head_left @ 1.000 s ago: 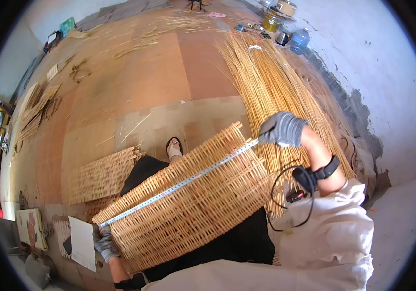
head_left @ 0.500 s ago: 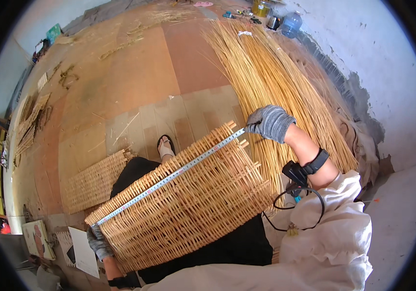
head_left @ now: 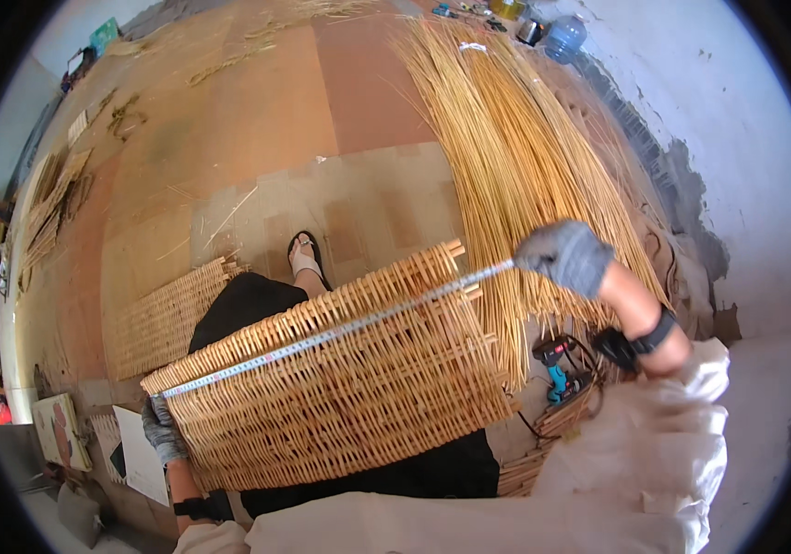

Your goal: The person prepares wicker strips by gathering and cutting them, then weaves them into mats, measuring the width with a tape measure and trimming the edges with cutters.

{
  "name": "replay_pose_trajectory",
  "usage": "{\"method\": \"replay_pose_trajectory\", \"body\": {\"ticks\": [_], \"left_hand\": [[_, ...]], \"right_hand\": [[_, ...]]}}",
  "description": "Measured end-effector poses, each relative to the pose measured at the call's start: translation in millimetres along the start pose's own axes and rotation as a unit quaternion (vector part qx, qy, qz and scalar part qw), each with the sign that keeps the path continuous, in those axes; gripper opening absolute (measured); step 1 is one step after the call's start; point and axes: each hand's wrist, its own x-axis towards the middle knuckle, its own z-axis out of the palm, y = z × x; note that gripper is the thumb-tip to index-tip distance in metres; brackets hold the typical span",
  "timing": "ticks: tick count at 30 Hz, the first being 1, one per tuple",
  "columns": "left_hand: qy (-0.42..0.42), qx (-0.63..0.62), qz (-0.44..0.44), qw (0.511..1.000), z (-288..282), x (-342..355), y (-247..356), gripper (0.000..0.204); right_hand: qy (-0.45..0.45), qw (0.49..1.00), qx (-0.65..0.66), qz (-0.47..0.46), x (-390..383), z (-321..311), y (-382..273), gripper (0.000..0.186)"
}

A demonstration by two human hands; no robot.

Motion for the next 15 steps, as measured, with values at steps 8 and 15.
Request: {"method": "replay_pose_trajectory", "body": {"ticks": [8, 15], "left_hand": [[0.017, 0.038, 0.025, 0.999, 3, 2, -6, 0.043], [0.016, -0.031, -0.020, 0.999, 0, 11, -2, 0.043]], "right_hand": [[-0.067, 0.997, 0.014, 0.029, 28, 16, 20, 0.023], [-0.056, 0.994, 0.060, -0.072, 38, 35, -20, 0.017]]}}
